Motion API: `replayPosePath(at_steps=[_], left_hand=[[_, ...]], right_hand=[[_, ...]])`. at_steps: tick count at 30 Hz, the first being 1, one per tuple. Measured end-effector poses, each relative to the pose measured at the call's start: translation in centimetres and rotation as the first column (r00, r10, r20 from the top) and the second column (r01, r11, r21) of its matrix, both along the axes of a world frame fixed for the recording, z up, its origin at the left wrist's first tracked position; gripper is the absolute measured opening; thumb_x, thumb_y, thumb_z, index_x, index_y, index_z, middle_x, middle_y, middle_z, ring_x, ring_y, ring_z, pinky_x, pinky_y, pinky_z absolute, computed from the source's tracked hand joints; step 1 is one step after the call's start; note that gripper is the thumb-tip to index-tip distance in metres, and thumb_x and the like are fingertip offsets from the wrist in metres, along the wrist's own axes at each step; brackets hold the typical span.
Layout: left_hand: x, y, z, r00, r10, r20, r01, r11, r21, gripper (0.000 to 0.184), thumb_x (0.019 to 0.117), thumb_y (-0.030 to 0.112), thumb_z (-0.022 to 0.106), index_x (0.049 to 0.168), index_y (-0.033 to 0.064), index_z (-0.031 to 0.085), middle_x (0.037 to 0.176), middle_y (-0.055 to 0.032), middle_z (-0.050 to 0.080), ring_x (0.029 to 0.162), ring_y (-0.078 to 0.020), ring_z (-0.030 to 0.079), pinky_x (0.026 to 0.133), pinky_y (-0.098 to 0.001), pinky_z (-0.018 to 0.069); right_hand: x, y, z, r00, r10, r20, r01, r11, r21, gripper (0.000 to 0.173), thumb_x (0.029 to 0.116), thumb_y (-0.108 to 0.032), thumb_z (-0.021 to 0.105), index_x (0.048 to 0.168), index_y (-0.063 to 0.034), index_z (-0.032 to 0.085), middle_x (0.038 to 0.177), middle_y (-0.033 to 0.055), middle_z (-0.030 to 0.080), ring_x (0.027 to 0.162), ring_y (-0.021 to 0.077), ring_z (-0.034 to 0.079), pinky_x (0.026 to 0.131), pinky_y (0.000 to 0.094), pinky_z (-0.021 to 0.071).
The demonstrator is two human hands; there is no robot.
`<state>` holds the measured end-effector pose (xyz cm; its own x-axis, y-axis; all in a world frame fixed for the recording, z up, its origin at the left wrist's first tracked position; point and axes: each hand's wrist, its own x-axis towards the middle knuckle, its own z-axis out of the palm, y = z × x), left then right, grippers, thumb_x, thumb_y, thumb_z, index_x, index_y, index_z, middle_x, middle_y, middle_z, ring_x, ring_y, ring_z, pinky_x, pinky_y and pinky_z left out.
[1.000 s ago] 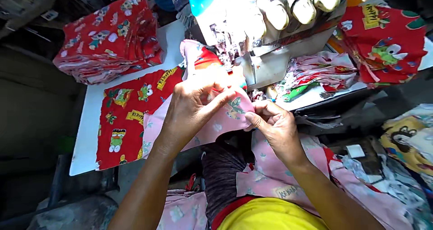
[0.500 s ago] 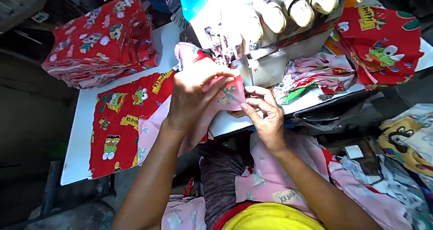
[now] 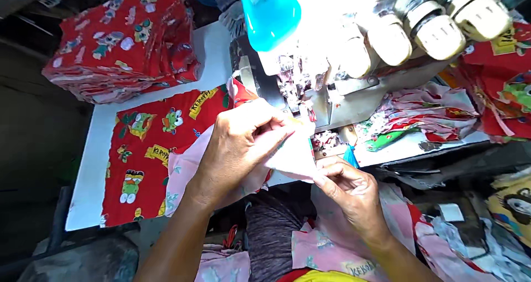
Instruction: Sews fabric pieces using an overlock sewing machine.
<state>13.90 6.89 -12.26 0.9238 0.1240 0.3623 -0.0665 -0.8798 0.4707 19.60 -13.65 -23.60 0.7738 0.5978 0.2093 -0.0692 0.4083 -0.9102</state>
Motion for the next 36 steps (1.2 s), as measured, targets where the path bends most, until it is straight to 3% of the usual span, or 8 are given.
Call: replayPosePath(at_steps=[5, 9, 12, 16, 21, 25, 31, 36], left_hand=[[0.4, -0.8, -0.3, 0.997, 0.07, 0.033, -0.07, 0.997, 0.014, 0.006, 0.0935, 0.013, 0.071, 0.093, 0.0075, 0.07, 0.084, 0.0013, 0.062, 0.072, 0.0002, 0.055, 0.063, -0.0131, 0.0432], [-0.3, -1.5, -0.9, 0.987, 0.136, 0.085, -0.144, 0.986, 0.089, 0.012, 0.0963, 0.012, 0.069, 0.1, 0.0058, 0.077, 0.097, -0.0053, 0.066, 0.092, -0.0082, 0.061, 0.08, -0.0213, 0.0455], [-0.6, -1.3, -1.2, 0.986, 0.135, 0.098, -0.145, 0.985, 0.097, 0.017, 0.0971, 0.009, 0.065, 0.107, 0.0051, 0.078, 0.103, -0.0074, 0.068, 0.097, -0.011, 0.061, 0.084, -0.0246, 0.0455], [1.4, -0.8, -1.5, 0.983, 0.145, 0.111, -0.144, 0.989, -0.021, 0.012, 0.0972, 0.008, 0.062, 0.108, 0.0026, 0.062, 0.089, -0.0021, 0.063, 0.075, 0.0003, 0.056, 0.069, -0.0119, 0.0447], [2.9, 2.1, -2.1, 0.987, 0.083, 0.14, -0.072, 0.994, -0.088, 0.017, 0.0962, 0.015, 0.068, 0.106, 0.0024, 0.06, 0.099, -0.0046, 0.066, 0.08, -0.0003, 0.059, 0.073, -0.0141, 0.0475], [2.7, 3.3, -1.7, 0.95, 0.175, 0.258, -0.208, 0.972, 0.107, 0.019, 0.0982, 0.016, 0.067, 0.109, 0.0002, 0.07, 0.115, -0.018, 0.068, 0.111, -0.0257, 0.062, 0.1, -0.0365, 0.0448], [-1.7, -2.1, -2.4, 0.978, 0.103, 0.18, -0.109, 0.994, 0.024, 0.012, 0.0953, 0.014, 0.071, 0.1, 0.0071, 0.079, 0.104, -0.0081, 0.071, 0.099, -0.0147, 0.064, 0.087, -0.0313, 0.0464], [-0.4, 0.8, -2.5, 0.991, 0.035, 0.133, -0.027, 0.998, -0.064, 0.015, 0.0951, 0.023, 0.072, 0.101, 0.0131, 0.081, 0.111, -0.0024, 0.074, 0.11, -0.0089, 0.064, 0.096, -0.0285, 0.0455]], right_hand=[[0.1, 0.5, 0.5, 0.997, -0.001, -0.083, 0.005, 0.999, 0.045, 0.009, 0.0875, 0.001, 0.075, 0.095, -0.0015, 0.071, 0.094, 0.0043, 0.072, 0.086, 0.0086, 0.07, 0.08, 0.0227, 0.0606], [0.1, 0.7, 1.2, 0.994, 0.006, -0.108, -0.004, 1.0, 0.018, 0.032, 0.0895, 0.002, 0.073, 0.117, -0.0029, 0.059, 0.093, 0.0045, 0.071, 0.078, 0.0102, 0.07, 0.074, 0.0241, 0.0618], [0.1, 0.6, 1.4, 0.996, -0.013, -0.083, 0.013, 1.0, 0.011, 0.029, 0.0925, 0.0, 0.071, 0.119, -0.0036, 0.06, 0.096, 0.0046, 0.069, 0.076, 0.0094, 0.069, 0.068, 0.0225, 0.0614], [0.5, 0.8, 2.1, 0.997, -0.067, -0.038, 0.067, 0.998, 0.0, 0.028, 0.0937, 0.0, 0.068, 0.12, -0.0086, 0.061, 0.098, 0.0026, 0.068, 0.074, 0.0088, 0.069, 0.065, 0.0229, 0.0621], [1.2, 1.6, 2.9, 0.981, -0.117, 0.154, 0.129, 0.99, -0.066, 0.02, 0.0926, 0.0, 0.068, 0.111, -0.0052, 0.065, 0.096, 0.0028, 0.07, 0.074, 0.008, 0.069, 0.066, 0.0229, 0.0615], [1.6, 2.6, 3.5, 0.95, -0.142, 0.279, 0.177, 0.979, -0.103, 0.015, 0.0924, -0.002, 0.071, 0.108, -0.0019, 0.07, 0.096, 0.0046, 0.068, 0.07, 0.0067, 0.067, 0.061, 0.0197, 0.0596], [1.7, 2.4, 3.9, 0.891, -0.187, 0.415, 0.271, 0.95, -0.155, 0.016, 0.0937, -0.005, 0.071, 0.109, -0.0037, 0.076, 0.095, 0.0032, 0.064, 0.069, 0.0028, 0.062, 0.06, 0.0149, 0.0554], [1.9, 2.6, 4.0, 0.652, -0.165, 0.74, 0.47, 0.854, -0.224, 0.024, 0.0982, -0.005, 0.063, 0.118, -0.0093, 0.076, 0.103, 0.0066, 0.061, 0.084, 0.0093, 0.059, 0.068, 0.0212, 0.0493]])
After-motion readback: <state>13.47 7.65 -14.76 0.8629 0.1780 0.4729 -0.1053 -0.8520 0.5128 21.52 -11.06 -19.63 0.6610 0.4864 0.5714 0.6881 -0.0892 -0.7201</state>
